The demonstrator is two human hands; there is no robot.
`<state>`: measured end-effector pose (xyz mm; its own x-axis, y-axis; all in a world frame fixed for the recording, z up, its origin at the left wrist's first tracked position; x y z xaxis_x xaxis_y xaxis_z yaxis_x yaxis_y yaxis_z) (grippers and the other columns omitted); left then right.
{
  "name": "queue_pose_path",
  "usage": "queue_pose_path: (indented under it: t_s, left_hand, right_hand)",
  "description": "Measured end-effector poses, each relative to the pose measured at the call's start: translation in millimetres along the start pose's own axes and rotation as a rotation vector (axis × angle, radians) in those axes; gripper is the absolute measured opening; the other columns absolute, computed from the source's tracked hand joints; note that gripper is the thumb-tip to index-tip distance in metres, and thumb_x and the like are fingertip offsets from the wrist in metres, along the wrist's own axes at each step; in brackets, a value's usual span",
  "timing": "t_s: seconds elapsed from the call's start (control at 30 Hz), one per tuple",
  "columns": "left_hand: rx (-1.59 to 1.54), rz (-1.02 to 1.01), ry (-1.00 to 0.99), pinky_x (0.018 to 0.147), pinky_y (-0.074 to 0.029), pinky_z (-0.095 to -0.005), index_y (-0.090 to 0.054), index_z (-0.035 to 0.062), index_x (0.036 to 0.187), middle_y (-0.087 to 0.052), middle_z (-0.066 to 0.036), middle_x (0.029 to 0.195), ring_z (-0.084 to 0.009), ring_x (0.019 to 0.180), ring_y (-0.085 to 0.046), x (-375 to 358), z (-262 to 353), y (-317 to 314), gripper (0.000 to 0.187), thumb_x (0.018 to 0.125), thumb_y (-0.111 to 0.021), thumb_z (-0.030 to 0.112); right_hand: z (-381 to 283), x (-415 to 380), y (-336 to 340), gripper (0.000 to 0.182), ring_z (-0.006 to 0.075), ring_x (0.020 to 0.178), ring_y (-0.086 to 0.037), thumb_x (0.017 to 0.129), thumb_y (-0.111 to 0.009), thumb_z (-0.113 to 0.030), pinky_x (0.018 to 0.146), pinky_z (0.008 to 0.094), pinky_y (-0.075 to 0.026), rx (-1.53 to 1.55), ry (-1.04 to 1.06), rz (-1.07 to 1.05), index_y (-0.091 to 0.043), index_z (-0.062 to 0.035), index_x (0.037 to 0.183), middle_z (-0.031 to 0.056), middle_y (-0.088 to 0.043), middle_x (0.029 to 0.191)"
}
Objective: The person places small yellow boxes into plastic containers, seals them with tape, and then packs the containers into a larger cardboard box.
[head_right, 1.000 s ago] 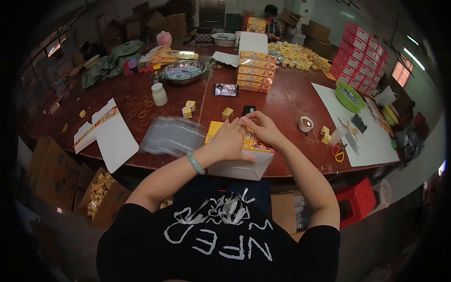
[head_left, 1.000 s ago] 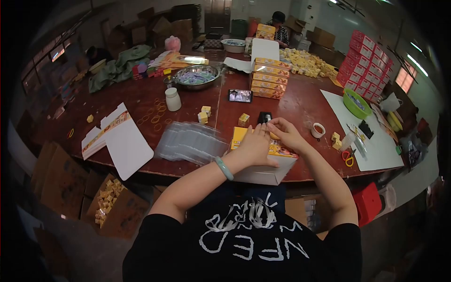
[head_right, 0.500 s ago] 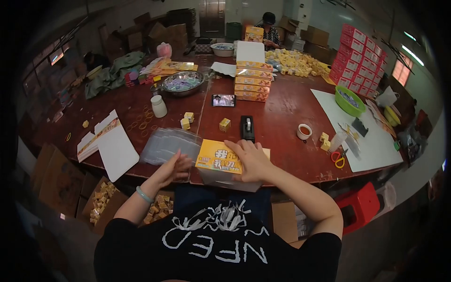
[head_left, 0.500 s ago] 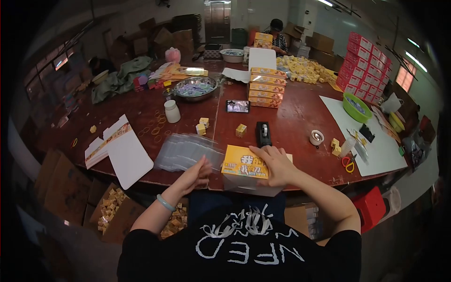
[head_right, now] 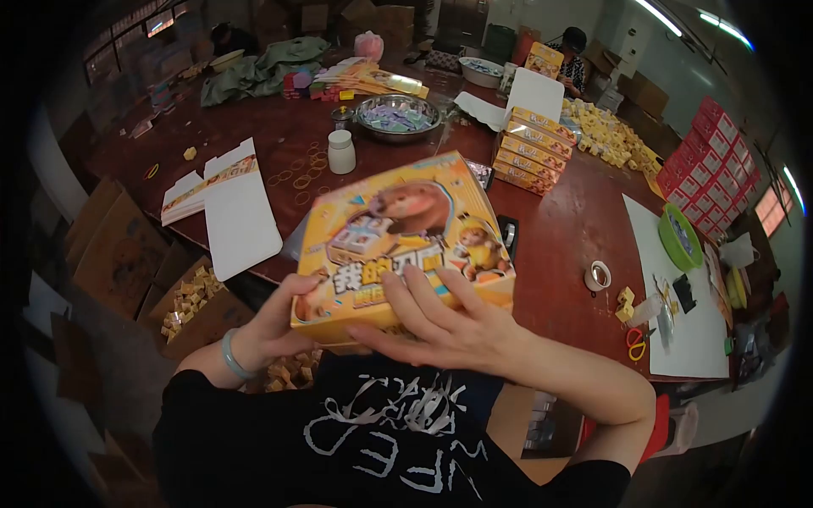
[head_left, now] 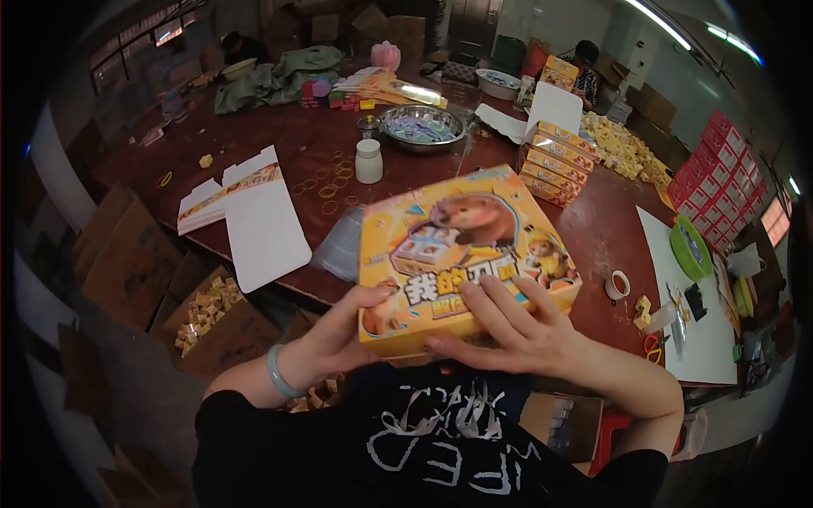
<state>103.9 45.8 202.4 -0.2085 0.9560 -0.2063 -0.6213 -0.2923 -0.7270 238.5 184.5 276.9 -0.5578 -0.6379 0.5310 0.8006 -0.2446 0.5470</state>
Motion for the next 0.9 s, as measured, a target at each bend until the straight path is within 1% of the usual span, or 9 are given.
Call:
queue_pose_path:
  t_s: [0.03,0.1,0.2,0.3,0.33,0.47,0.6,0.67,0.9]
  left_hand:
    - [-0.009,0.017,-0.081,0.106,-0.043,-0.045,-0.038,0.0095,0.146,-0.049,-0.014,0.144,-0.0294,0.13,-0.05,-4.2,15.0,11.0,0.063,0.092,-0.053,0.038]
    - [-0.016,0.049,-0.242,0.106,-0.045,-0.0419,-0.042,0.0061,0.143,-0.054,-0.016,0.139,-0.029,0.125,-0.055,-12.0,47.6,32.6,0.06,0.09,-0.056,0.031]
    - [-0.117,0.178,-0.498,0.102,-0.048,-0.044,-0.044,0.0053,0.141,-0.055,-0.015,0.138,-0.0301,0.123,-0.056,-10.9,92.2,82.9,0.058,0.09,-0.055,0.031]
    - [-0.118,0.331,-0.622,0.099,-0.048,-0.0499,-0.05,0.0153,0.134,-0.054,-0.009,0.138,-0.0294,0.125,-0.054,4.8,146.9,148.9,0.049,0.09,-0.06,0.032]
    - [-0.105,0.321,-0.624,0.099,-0.047,-0.0502,-0.05,0.016,0.136,-0.054,-0.009,0.138,-0.0291,0.124,-0.054,15.1,170.0,161.6,0.051,0.09,-0.061,0.034]
    - [-0.146,0.39,-0.716,0.102,-0.045,-0.0513,-0.045,0.0148,0.141,-0.052,-0.007,0.14,-0.0284,0.125,-0.053,80.4,270.9,239.5,0.062,0.087,-0.065,0.038]
    - [-0.162,0.632,-0.813,0.099,-0.046,-0.0471,-0.049,0.0138,0.135,-0.056,-0.007,0.132,-0.0267,0.12,-0.055,155.9,358.1,346.3,0.064,0.081,-0.073,0.039]
    - [-0.184,0.768,-0.829,0.097,-0.047,-0.0465,-0.05,0.014,0.133,-0.057,-0.007,0.13,-0.0264,0.117,-0.057,193.9,388.5,395.4,0.064,0.08,-0.074,0.04]
    - [-0.19,0.759,-0.758,0.093,-0.051,-0.0444,-0.054,0.0097,0.127,-0.061,-0.011,0.122,-0.0288,0.108,-0.061,296.0,403.7,521.2,0.054,0.083,-0.071,0.037]
  right_hand:
    - [7.1,7.5,-18.4,0.057,0.0198,0.117,-0.056,0.095,-0.054,-0.034,0.103,0.0437,-0.038,-0.036,0.036,0.053,-0.036,-0.0323,0.149,0.0092,-0.056,0.133]
    - [18.7,30.7,-54.2,0.062,0.0204,0.122,-0.055,0.091,-0.063,-0.042,0.109,0.0463,-0.032,-0.026,0.045,0.095,-0.036,-0.0397,0.147,0.007,-0.055,0.139]
    - [18.3,59.7,-84.1,0.062,0.0209,0.134,-0.044,0.093,-0.059,-0.037,0.117,0.05,-0.023,-0.079,-0.102,0.16,-0.033,-0.0378,0.149,0.0027,-0.049,0.147]
    - [19.8,42.9,-93.7,0.058,0.0189,0.139,-0.04,0.094,-0.056,-0.034,0.117,0.0479,-0.022,0.193,-0.136,0.088,-0.038,-0.0302,0.148,0.0012,-0.045,0.15]
    - [24.3,27.7,-98.3,0.057,0.0201,0.134,-0.046,0.09,-0.063,-0.027,0.113,0.0453,-0.031,0.268,-0.162,0.09,-0.045,-0.0276,0.143,0.0023,-0.049,0.147]
    - [51.6,-46.2,-110.0,0.049,0.0276,0.125,-0.054,0.086,-0.066,-0.01,0.1,0.0435,-0.047,0.57,-0.474,-0.103,-0.055,-0.0148,0.133,0.0165,-0.055,0.138]
    - [65.7,-128.5,-107.5,0.057,0.0394,0.121,-0.054,0.077,-0.071,0.003,0.097,0.045,-0.047,0.419,-1.066,-0.099,-0.054,-0.006,0.131,0.0238,-0.047,0.139]
    - [64.4,-160.9,-98.5,0.052,0.0414,0.123,-0.052,0.08,-0.068,0.002,0.099,0.0457,-0.047,0.256,-1.292,-0.342,-0.054,-0.0042,0.13,0.0245,-0.042,0.142]
    - [37.9,-196.9,-93.2,0.044,0.0411,0.124,-0.051,0.08,-0.064,0.006,0.099,0.0475,-0.047,0.185,-1.439,-0.667,-0.055,-0.0005,0.123,0.0219,-0.049,0.134]
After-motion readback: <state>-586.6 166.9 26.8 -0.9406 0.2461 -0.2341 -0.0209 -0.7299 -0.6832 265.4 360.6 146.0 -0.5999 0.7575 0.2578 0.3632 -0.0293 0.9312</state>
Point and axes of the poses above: each hand's wrist, its own x-axis towards the middle knuckle, its own y-axis out of the back of the hand, z = x × y, the point moved 5 cm from there along x, towards the middle knuckle
